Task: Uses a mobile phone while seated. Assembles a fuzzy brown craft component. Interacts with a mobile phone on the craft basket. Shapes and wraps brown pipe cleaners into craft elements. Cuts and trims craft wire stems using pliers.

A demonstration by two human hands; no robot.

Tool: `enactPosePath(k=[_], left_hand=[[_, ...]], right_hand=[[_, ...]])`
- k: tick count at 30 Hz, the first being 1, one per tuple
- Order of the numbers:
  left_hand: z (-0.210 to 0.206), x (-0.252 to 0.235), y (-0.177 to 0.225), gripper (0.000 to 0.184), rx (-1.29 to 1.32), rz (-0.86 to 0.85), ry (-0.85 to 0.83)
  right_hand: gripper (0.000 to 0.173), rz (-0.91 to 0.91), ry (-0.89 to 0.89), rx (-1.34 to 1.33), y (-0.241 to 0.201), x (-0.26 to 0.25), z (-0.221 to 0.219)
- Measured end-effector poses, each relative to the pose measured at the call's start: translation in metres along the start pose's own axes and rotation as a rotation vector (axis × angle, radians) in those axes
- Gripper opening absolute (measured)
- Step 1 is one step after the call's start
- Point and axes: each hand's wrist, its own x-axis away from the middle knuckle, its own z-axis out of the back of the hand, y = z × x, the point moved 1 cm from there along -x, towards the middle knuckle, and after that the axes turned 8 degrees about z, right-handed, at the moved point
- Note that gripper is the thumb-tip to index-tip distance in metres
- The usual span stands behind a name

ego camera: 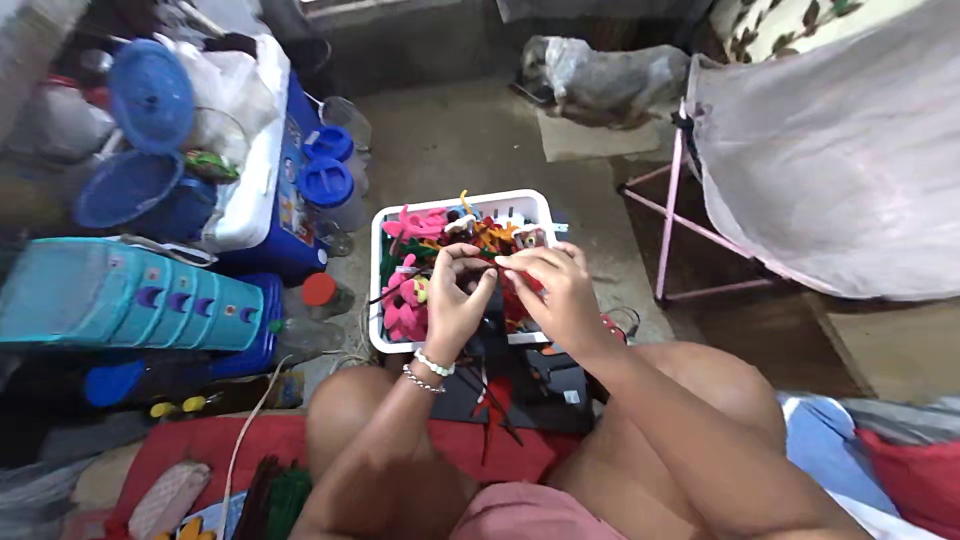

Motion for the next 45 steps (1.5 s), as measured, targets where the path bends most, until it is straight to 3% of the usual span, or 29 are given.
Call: enactPosePath(k=[10, 23, 26, 31, 37, 41, 45], left_hand=[[-0.011, 0.005, -0.002, 0.041, 0.178, 0.185, 0.122], [-0.001, 0.006, 0.005, 0.038, 0.28, 0.334, 0.025], [0.003, 0.002, 0.009, 0.031, 0.358, 0.476, -0.074], [0.015, -0.006, 0.01, 0.032, 0.593, 0.629, -0.381], [0.013, -0.005, 0.014, 0.029, 0.504, 0.601, -0.449], [0.007, -0.003, 0.012, 0.017, 0.353, 0.504, -0.347], [0.003, -0.003, 0.009, 0.016, 0.246, 0.425, -0.243]], right_hand=[[0.02, -0.155, 0.082, -0.188, -0.002, 0.007, -0.012], [0.021, -0.109, 0.035, -0.207, -0.003, 0.005, -0.011], [0.022, -0.127, -0.01, -0.191, -0.001, 0.0, -0.006], [0.018, -0.198, -0.041, -0.268, 0.01, -0.008, 0.007], [0.018, -0.254, -0.024, -0.323, 0.015, -0.011, 0.02], [0.017, -0.263, -0.033, -0.327, 0.012, -0.012, 0.02], [0.018, -0.242, -0.024, -0.311, 0.014, -0.01, 0.016]])
